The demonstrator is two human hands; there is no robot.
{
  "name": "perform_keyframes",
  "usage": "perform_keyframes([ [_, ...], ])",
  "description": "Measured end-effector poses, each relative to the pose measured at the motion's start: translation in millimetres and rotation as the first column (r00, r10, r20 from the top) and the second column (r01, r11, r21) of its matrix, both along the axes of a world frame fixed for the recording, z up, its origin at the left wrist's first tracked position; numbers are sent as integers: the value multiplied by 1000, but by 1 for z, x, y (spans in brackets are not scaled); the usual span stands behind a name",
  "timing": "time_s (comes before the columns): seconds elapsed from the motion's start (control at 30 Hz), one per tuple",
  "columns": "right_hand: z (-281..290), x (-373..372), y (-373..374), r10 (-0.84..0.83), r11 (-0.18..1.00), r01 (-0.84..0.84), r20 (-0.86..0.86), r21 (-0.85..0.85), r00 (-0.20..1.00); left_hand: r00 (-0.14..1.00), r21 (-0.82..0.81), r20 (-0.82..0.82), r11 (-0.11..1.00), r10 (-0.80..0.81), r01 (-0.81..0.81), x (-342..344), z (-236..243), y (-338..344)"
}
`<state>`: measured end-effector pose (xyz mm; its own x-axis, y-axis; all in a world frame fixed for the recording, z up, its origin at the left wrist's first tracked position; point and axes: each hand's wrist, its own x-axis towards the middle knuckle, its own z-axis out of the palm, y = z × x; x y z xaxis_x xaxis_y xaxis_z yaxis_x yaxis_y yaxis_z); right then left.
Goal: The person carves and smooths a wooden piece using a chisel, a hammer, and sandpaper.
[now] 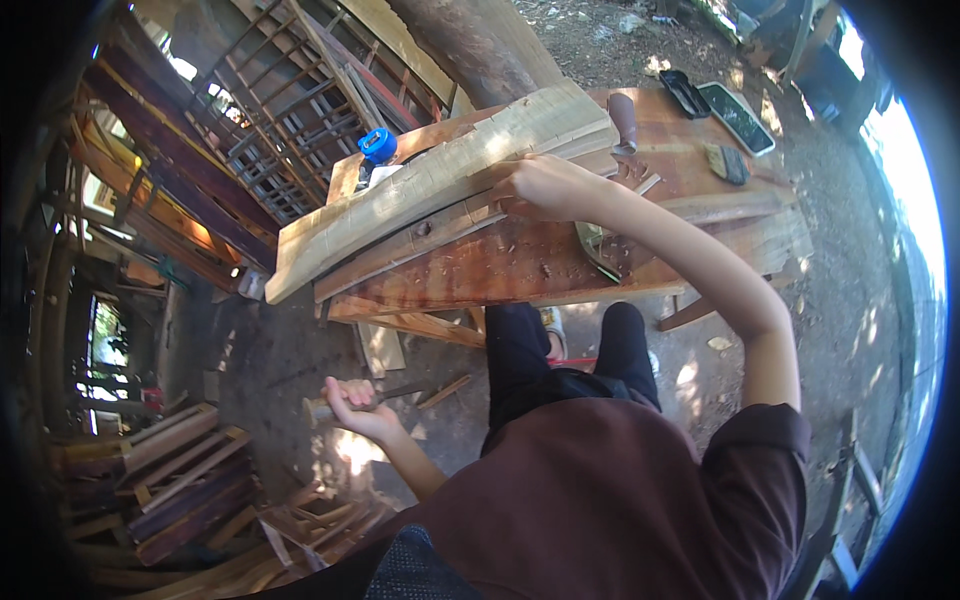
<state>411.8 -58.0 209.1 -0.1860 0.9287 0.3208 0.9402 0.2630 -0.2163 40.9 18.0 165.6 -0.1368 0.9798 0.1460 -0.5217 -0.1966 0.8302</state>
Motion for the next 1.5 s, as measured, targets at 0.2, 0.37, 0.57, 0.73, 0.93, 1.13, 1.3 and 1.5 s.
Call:
perform_keyframes([
  [0.2, -5, -3, -3, 37, 999, -36, -89, 21, 995, 999, -49, -9, 998, 35, -36, -4, -1, 0],
  [0.37, -8, -8, -10, 86, 983, -70, -91, 167, 992, 997, -8, -25, 998, 68, -68, -12, -5, -1],
  [0.57, 10, -13, -57, -58, 991, 54, -29, -124, 998, 995, -13, 30, 996, 91, -90, -21, 0, 13],
  [0.73, 18, -5, -113, -267, 959, 274, -89, 76, 960, 967, 346, 196, 934, -164, 89, -3, 65, 25],
  [0.93, 0, -11, -175, -564, 825, 564, -128, -39, 816, 708, 659, 289, 670, -645, 342, 110, 89, 34],
  [1.13, -29, -30, -168, -691, 692, 684, -64, 230, 720, 703, 534, 254, 702, -665, 471, 181, 77, 45],
  [1.3, -27, -32, -168, -709, 657, 705, -100, 267, 699, 685, 580, 188, 642, -704, 501, 187, 66, 49],
  [1.5, -28, -31, -167, -708, 651, 706, -111, 280, 697, 683, 637, 96, 572, -724, 517, 195, 55, 44],
])
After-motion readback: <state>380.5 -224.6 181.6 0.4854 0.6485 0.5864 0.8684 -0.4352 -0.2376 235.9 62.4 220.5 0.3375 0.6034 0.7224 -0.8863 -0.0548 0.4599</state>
